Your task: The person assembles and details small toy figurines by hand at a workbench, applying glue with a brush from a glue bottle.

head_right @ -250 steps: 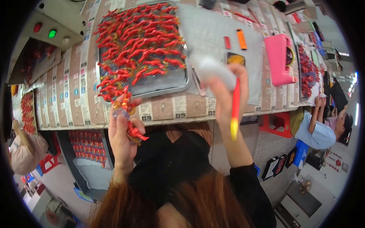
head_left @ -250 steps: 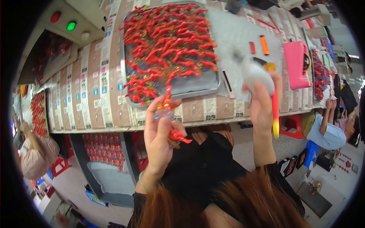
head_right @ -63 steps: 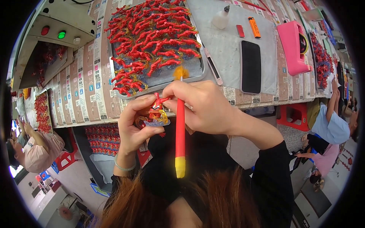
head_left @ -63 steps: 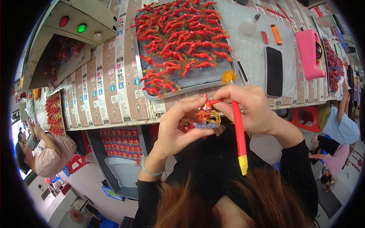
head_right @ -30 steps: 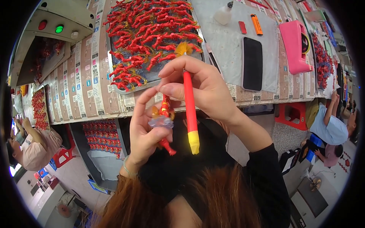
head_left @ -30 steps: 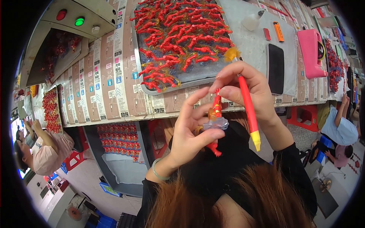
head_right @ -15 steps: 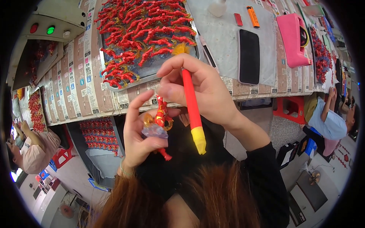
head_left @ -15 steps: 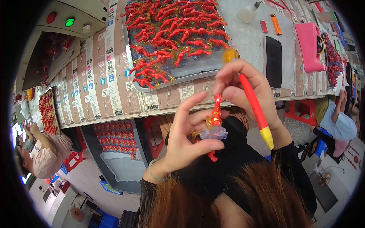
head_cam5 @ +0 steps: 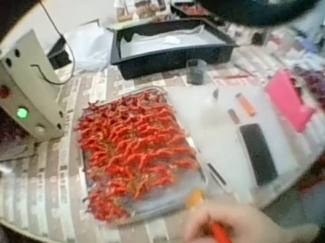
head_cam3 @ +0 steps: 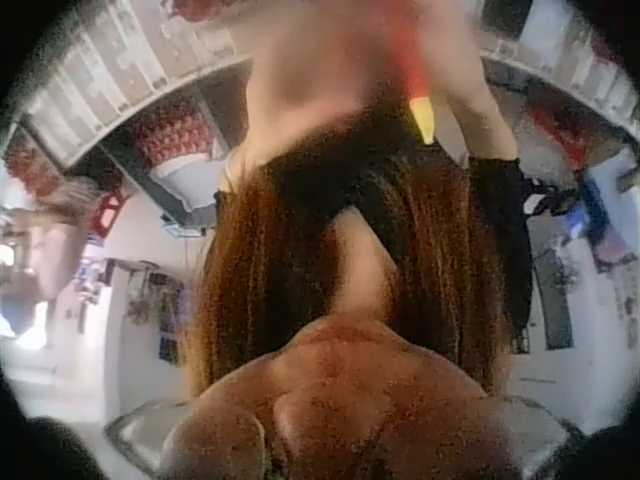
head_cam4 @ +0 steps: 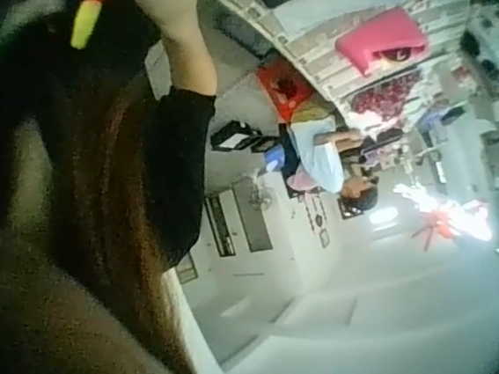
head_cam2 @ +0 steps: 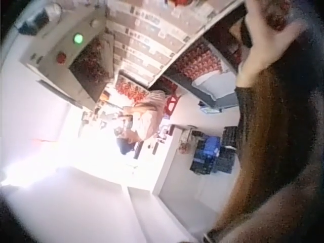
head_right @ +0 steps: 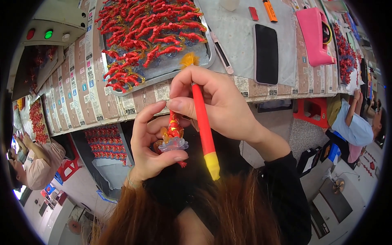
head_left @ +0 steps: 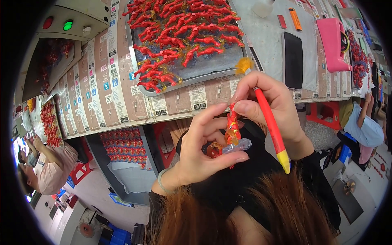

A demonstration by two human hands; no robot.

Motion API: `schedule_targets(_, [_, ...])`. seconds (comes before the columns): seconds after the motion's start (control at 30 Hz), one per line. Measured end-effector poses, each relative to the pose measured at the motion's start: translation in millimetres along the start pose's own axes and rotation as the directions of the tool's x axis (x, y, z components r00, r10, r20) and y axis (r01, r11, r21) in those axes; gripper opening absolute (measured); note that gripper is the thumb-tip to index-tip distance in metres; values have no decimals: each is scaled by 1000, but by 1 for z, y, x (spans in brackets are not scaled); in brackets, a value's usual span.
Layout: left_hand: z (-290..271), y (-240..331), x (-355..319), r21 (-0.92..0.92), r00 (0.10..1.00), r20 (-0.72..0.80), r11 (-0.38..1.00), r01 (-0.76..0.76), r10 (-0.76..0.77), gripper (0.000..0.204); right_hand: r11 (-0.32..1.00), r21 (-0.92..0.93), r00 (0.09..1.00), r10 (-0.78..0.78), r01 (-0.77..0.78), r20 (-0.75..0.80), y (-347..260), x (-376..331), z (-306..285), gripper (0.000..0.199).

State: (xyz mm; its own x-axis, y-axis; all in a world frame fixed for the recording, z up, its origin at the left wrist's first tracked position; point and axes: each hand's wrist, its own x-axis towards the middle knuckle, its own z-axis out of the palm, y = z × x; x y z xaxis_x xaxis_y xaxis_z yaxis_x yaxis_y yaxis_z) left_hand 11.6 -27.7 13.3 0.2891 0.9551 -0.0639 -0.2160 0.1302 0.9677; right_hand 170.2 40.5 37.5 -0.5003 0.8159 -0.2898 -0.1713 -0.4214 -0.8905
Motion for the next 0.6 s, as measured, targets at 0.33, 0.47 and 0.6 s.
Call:
schedule_targets(0.33, [2,5,11,-273,990,74,952,139,-123,84,1000,7,998,-20,21,-61,-16,-7,-4,19])
schedule_targets(0.47, [17,6,20,-222,940,-198,947,232,-277,81,934,-306,937,-262,185,-233,-31,-34,-70,48])
schedule_targets(0.6, [8,-4,23,-237,962,-204,962,134,-184,68,657,-735,361,-652,-170,-667,-69,-75,-167,26])
